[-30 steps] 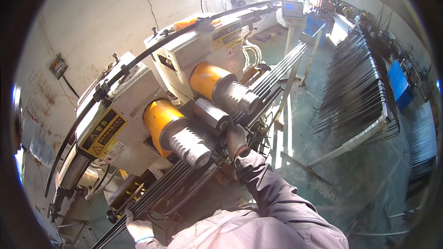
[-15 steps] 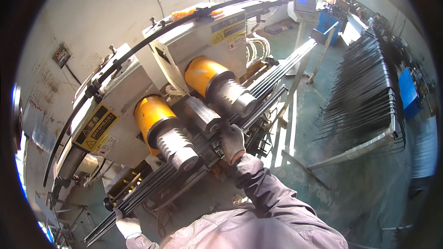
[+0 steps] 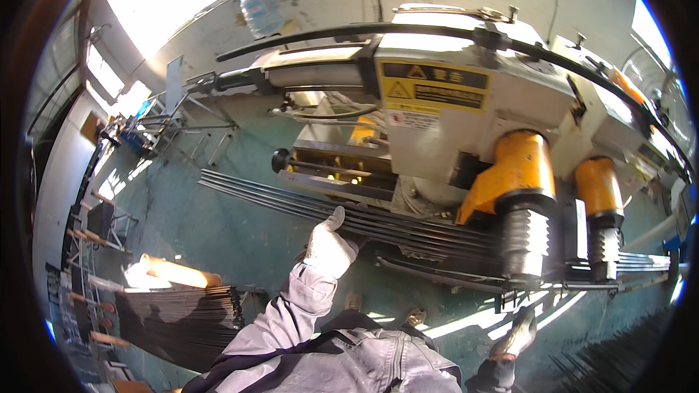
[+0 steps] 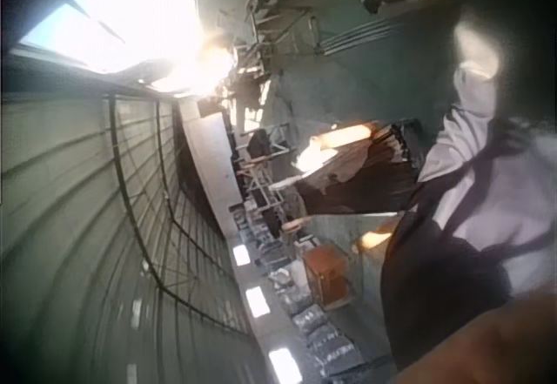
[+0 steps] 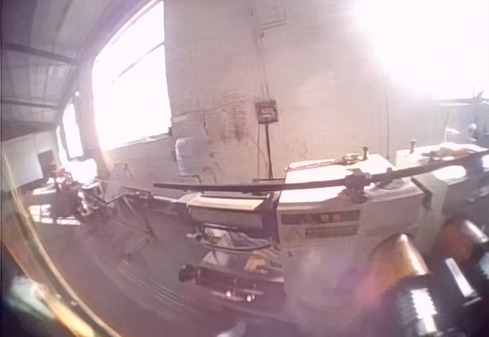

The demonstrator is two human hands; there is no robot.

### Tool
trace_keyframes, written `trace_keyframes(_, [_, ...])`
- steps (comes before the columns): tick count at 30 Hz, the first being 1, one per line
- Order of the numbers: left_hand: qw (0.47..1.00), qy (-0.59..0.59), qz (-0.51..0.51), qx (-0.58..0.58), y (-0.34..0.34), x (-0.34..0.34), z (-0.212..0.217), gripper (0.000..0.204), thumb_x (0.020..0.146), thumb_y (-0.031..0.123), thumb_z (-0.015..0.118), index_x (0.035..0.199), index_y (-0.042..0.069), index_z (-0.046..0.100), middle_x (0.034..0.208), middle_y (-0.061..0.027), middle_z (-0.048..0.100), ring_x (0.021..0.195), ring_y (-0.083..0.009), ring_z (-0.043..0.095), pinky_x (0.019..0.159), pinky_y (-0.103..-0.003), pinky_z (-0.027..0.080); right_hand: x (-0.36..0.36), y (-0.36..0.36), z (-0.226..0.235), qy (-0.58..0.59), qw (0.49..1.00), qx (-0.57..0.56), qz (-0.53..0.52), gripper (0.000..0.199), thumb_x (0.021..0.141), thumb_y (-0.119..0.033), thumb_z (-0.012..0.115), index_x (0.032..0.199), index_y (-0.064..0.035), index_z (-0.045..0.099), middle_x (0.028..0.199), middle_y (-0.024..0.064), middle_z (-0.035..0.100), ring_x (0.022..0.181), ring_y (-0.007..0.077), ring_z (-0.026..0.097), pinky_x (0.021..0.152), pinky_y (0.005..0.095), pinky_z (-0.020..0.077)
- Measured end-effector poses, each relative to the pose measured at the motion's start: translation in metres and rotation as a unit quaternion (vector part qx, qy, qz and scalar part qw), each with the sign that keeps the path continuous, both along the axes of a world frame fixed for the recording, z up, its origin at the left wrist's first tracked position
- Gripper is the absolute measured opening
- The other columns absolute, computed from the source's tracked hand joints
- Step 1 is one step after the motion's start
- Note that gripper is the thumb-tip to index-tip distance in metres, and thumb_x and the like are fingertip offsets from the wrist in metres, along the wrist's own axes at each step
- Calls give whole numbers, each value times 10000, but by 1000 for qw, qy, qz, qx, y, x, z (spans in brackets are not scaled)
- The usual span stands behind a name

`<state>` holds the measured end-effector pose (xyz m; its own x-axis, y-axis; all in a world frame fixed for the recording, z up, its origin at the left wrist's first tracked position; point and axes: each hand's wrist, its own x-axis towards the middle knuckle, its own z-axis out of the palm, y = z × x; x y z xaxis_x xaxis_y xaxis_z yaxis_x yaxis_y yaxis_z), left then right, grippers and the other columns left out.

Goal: The person repeatedly picks up bundles of long metal rods and feeds them into a yellow and gray industrial machine. The rods are processed and emerge as curved pieces, which the person collects and stacks on the floor.

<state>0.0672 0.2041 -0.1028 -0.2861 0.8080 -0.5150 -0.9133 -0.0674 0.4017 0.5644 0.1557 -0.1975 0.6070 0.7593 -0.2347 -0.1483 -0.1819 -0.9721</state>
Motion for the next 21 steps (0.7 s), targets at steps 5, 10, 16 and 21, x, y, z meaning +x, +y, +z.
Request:
trace_keyframes(5, [992, -5, 91, 88, -21, -137, 10, 373, 1128, 267, 652, 1388, 1, 681, 1367, -197, 753, 1292, -418, 695, 1191, -612, 520, 4, -69, -97, -76, 990, -118, 11, 408, 1079, -358, 627, 920, 11, 699, 868, 61, 659, 763, 184, 563, 715, 356, 479])
trace_keyframes(10, [979, 80, 131, 135, -47, -318, 0, 307, 1118, 236, 612, 1229, -42, 683, 1189, -222, 756, 1168, -433, 728, 1119, -592, 570, -42, -132, -160, -150, 968, -202, 16, 312, 1103, -317, 679, 1074, -17, 760, 929, 33, 686, 860, 169, 626, 760, 321, 479])
trace_keyframes(16, [965, 169, 174, 102, -80, -461, 8, 270, 1091, 228, 619, 1223, 5, 694, 1181, -177, 747, 1148, -381, 697, 1076, -542, 559, -55, -213, -230, -418, 818, -327, 221, 344, 1063, -342, 673, 1008, -22, 788, 911, 120, 757, 885, 280, 729, 810, 402, 576])
trace_keyframes(21, [968, 157, 174, 91, -89, -482, 5, 287, 1119, 178, 653, 1400, 232, 684, 1344, -173, 732, 1210, -409, 690, 1065, -692, 562, -49, -252, -226, -467, 755, -344, 306, 330, 1052, -335, 673, 967, -35, 782, 856, 120, 753, 805, 287, 721, 743, 414, 568])
